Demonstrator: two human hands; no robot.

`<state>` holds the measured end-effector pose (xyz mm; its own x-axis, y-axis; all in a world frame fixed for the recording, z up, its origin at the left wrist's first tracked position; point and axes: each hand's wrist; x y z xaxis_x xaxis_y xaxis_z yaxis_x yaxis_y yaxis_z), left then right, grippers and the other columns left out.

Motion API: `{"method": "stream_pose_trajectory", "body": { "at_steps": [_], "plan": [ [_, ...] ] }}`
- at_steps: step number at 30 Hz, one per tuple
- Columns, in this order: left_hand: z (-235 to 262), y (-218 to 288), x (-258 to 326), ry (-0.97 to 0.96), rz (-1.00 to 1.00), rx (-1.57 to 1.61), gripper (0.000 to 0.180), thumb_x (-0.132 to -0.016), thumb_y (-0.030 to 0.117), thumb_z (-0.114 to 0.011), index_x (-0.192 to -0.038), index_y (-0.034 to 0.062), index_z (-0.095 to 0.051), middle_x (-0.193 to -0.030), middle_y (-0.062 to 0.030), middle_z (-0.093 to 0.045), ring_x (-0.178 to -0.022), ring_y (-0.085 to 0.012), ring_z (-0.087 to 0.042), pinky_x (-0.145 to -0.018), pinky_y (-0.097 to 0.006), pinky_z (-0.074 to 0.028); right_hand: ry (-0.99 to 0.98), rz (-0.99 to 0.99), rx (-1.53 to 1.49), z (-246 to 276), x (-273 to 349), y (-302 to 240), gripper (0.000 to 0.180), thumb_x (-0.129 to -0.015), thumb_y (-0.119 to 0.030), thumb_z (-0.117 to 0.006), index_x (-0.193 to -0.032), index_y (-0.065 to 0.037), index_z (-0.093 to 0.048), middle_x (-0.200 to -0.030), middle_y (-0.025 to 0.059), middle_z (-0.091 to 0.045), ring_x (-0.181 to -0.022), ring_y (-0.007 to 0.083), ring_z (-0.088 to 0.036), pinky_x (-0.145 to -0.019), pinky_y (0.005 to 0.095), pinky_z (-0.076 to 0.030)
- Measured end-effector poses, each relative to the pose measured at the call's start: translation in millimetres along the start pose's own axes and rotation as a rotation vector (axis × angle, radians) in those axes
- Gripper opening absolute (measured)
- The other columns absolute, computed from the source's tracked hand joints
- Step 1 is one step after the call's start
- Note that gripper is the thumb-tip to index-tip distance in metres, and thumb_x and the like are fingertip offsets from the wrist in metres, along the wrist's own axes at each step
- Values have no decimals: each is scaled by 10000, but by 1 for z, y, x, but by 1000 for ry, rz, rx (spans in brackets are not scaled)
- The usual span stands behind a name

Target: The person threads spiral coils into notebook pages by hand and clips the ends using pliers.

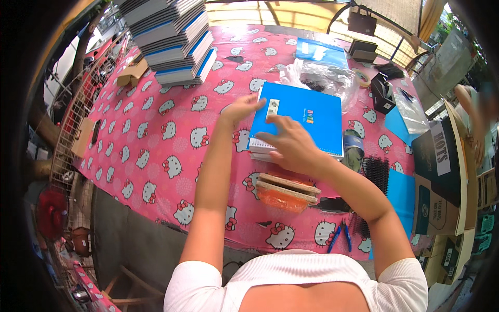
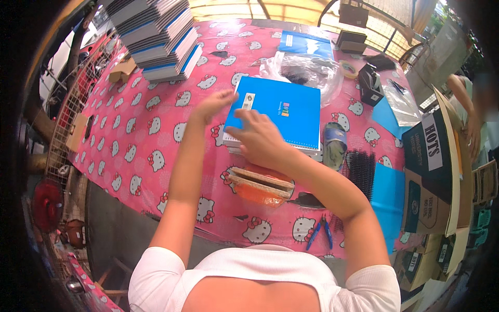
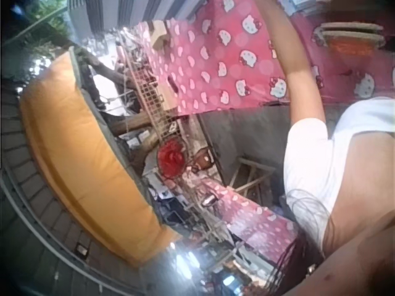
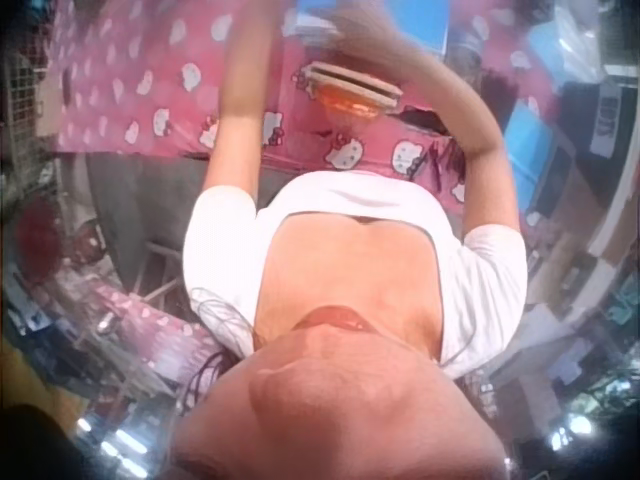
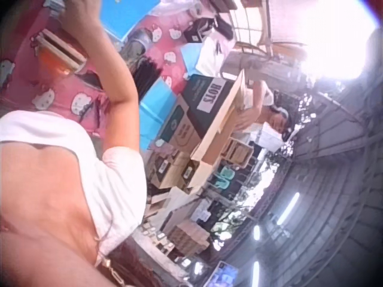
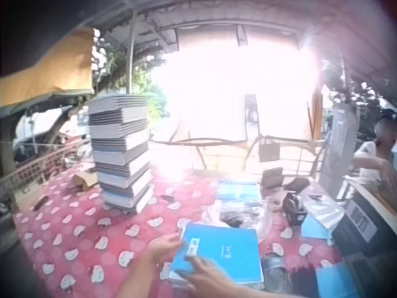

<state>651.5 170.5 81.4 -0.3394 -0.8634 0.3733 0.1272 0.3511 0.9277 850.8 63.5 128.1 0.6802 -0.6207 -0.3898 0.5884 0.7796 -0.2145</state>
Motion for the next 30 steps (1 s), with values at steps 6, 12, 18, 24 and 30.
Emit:
{"method": "stream_pose_trajectory", "body": {
  "at_steps": [6, 12, 18, 24, 30],
  "plan": [
    [-11, 21, 127, 300, -426, -253, 374, -918, 330, -587, -1131, 24, -619, -1061, -54, -660, -890, -129, -608, -754, -263, -466, -364, -23, 221, -51, -41, -34, 390, -698, -156, -708, -1086, -167, -673, -1168, 132, -544, -992, 304, -560, -832, 429, -485],
    [-93, -56, 223, -160, -798, -785, 320, -798, 238, -691, -1104, 147, -663, -1084, -45, -648, -1030, -201, -595, -935, -430, -411, -436, 72, -245, -38, -58, -13, 451, -569, -161, -771, -1013, -105, -716, -982, 108, -696, -917, 267, -659, -780, 372, -518],
    [-156, -112, 212, 139, -751, -1140, 399, -762, 149, -647, -1151, 238, -644, -1046, -2, -605, -1027, -170, -538, -930, -479, -330, -496, 132, -145, -40, -52, -26, 461, -578, -173, -797, -1028, -118, -712, -1006, 104, -690, -915, 284, -653, -784, 376, -513],
    [-162, -126, 219, 217, -821, -1049, 415, -754, 132, -637, -1156, 237, -641, -1010, -3, -609, -980, -175, -560, -910, -426, -356, -528, 111, -156, -42, -38, -31, 446, -599, -179, -798, -1034, -154, -702, -904, 108, -632, -875, 292, -616, -745, 406, -471],
    [-150, -111, 217, 83, -859, -995, 418, -745, 191, -668, -1162, 212, -636, -1062, -18, -616, -1003, -198, -577, -914, -408, -372, -511, 186, -100, -40, -46, -27, 407, -637, -127, -752, -1034, -138, -663, -910, 112, -616, -870, 293, -607, -726, 411, -471]
  ]
}}
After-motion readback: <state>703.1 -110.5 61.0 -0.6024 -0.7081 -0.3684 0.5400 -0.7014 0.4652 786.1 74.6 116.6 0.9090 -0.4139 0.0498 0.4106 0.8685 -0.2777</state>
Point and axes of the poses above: each hand's wrist, its own x-axis away from the middle knuckle, its own z-axis out of the back of the hand, y = z × x
